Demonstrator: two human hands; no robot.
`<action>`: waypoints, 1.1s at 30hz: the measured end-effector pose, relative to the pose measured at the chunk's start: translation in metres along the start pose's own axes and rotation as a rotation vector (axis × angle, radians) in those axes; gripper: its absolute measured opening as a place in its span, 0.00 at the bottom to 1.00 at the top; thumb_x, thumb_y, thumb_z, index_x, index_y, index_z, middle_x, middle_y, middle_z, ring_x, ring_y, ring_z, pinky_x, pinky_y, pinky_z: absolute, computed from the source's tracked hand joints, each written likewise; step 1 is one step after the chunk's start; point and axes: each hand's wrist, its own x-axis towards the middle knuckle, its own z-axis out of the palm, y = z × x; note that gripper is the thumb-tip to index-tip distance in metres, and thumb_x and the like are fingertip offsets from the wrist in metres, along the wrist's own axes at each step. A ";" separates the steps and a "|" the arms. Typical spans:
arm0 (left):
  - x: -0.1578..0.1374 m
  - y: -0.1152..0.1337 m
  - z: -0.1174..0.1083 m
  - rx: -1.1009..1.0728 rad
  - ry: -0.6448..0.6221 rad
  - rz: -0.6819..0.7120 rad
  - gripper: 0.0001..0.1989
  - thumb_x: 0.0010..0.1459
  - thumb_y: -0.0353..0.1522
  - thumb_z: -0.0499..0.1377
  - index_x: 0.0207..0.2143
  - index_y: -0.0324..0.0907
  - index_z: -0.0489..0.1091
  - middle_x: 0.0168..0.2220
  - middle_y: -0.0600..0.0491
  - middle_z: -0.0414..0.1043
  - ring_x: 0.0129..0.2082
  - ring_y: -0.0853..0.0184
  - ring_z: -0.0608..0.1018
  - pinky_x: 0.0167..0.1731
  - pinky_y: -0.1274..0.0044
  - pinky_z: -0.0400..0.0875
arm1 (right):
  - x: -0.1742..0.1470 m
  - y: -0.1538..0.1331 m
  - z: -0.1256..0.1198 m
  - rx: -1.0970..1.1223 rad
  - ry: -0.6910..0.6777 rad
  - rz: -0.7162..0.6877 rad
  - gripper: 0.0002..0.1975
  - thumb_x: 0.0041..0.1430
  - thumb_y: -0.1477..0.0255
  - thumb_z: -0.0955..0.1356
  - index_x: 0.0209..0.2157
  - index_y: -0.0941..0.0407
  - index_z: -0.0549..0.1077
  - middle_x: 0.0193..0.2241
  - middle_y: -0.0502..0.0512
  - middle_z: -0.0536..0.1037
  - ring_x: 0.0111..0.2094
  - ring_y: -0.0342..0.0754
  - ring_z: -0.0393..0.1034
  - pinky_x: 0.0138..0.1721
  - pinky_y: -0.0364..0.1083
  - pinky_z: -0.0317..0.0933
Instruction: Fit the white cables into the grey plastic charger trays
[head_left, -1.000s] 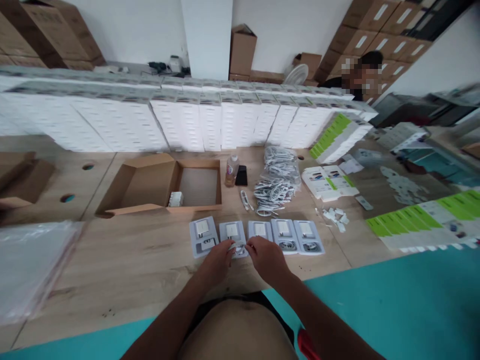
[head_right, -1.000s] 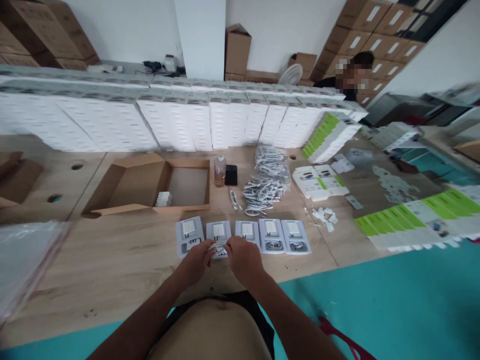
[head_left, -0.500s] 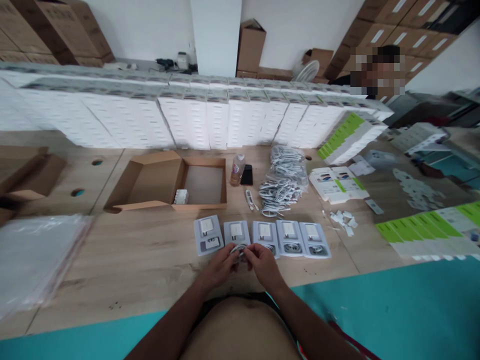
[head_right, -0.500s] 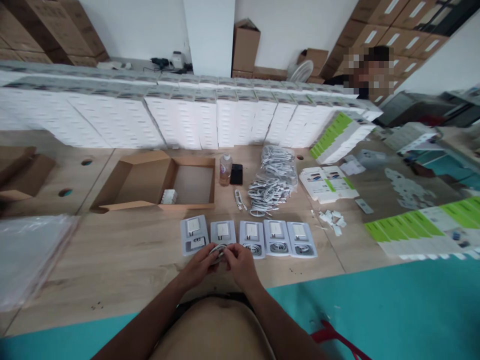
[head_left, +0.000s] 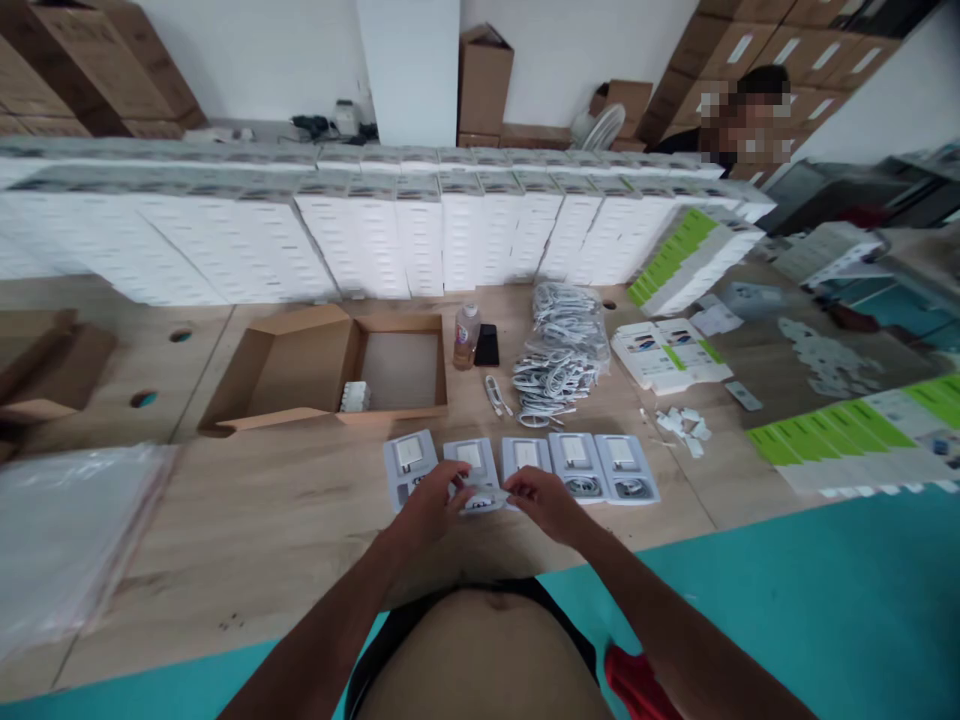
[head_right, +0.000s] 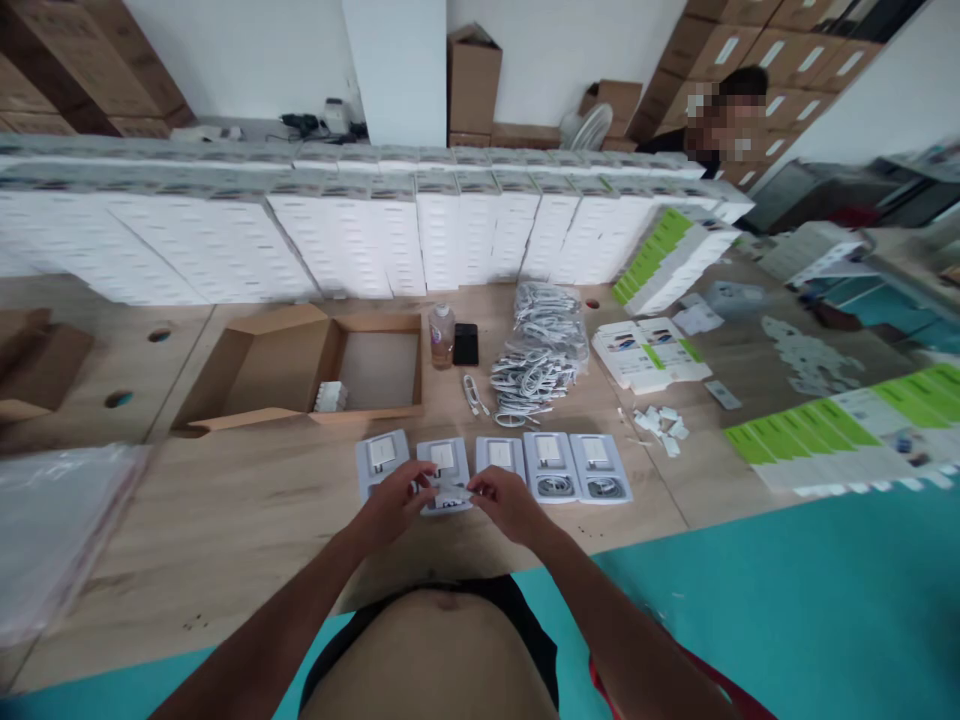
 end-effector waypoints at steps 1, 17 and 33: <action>-0.005 -0.008 0.004 0.040 0.040 0.001 0.12 0.60 0.33 0.54 0.47 0.43 0.67 0.43 0.49 0.71 0.40 0.65 0.74 0.39 0.74 0.69 | -0.002 0.009 0.010 -0.030 0.000 -0.026 0.06 0.53 0.76 0.69 0.35 0.56 0.75 0.30 0.50 0.74 0.29 0.42 0.67 0.33 0.41 0.60; -0.026 -0.056 0.067 0.681 -0.224 0.121 0.21 0.62 0.26 0.48 0.57 0.37 0.63 0.55 0.42 0.68 0.57 0.56 0.66 0.57 0.62 0.57 | -0.003 0.036 0.067 -0.879 -0.143 -0.284 0.16 0.60 0.76 0.63 0.50 0.56 0.71 0.48 0.60 0.73 0.55 0.56 0.59 0.57 0.56 0.47; -0.057 -0.097 0.024 0.690 0.010 -0.206 0.22 0.57 0.26 0.52 0.55 0.41 0.64 0.57 0.46 0.66 0.60 0.57 0.64 0.64 0.62 0.48 | 0.187 0.049 -0.016 -0.782 -0.006 0.332 0.16 0.60 0.77 0.61 0.49 0.64 0.69 0.42 0.69 0.74 0.40 0.54 0.72 0.37 0.49 0.62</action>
